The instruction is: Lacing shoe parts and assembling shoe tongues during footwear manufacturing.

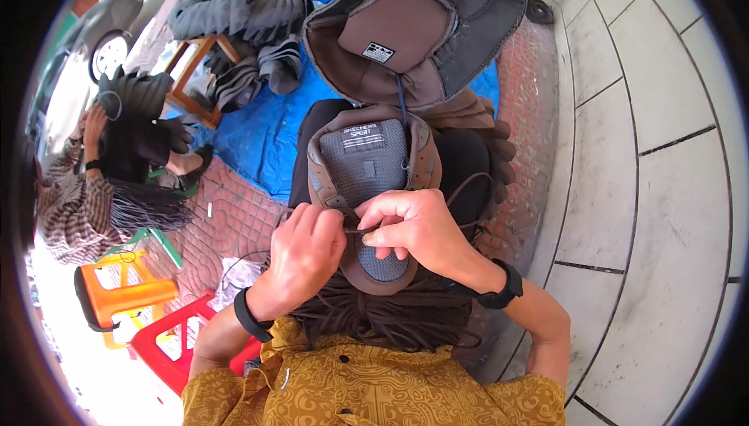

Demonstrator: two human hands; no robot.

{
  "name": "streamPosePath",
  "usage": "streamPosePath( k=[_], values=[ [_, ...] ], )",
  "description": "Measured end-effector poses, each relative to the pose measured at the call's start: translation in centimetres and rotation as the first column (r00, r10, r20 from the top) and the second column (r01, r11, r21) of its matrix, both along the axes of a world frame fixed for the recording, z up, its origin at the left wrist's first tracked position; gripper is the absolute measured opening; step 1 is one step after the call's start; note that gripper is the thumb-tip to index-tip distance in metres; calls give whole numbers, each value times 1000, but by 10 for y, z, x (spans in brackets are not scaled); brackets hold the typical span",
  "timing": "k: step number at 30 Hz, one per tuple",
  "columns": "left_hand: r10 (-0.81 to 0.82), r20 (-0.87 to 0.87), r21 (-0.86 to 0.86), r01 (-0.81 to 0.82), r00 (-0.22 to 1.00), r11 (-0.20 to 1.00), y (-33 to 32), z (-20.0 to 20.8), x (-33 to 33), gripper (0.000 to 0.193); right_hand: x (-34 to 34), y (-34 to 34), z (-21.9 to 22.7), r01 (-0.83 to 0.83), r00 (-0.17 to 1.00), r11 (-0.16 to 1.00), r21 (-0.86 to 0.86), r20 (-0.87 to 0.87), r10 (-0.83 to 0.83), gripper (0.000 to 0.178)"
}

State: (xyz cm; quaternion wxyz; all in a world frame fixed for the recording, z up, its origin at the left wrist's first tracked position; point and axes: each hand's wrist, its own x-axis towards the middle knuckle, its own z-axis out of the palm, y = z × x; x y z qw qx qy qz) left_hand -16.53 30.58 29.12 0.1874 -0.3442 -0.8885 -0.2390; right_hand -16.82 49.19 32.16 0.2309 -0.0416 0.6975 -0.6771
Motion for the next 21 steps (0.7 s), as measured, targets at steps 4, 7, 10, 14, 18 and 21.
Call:
streamPosePath(
  k=[4,7,10,14,18,21],
  values=[
    [-55,-195,-244,6,979,970,6,4,1,18,10,-1,4,32,1000,1000,0,0,-32,11],
    [-55,-226,-296,-15,973,955,7,9,5,19,12,-2,4,43,999,999,15,-26,-43,11],
    [-95,-216,-376,7,972,927,7,14,6,17,10,-2,0,51,998,998,-41,22,-51,12],
    [-74,-132,-315,29,988,949,10,8,1,19,11,1,-7,93,995,989,-111,54,-88,12],
    [-174,10,-178,173,985,969,3,11,-3,24,9,2,-11,45,998,995,-91,55,-40,11],
    [-130,36,-462,132,991,877,3,25,-9,26,9,0,-10,45,998,994,-96,50,-40,10]
  ],
)
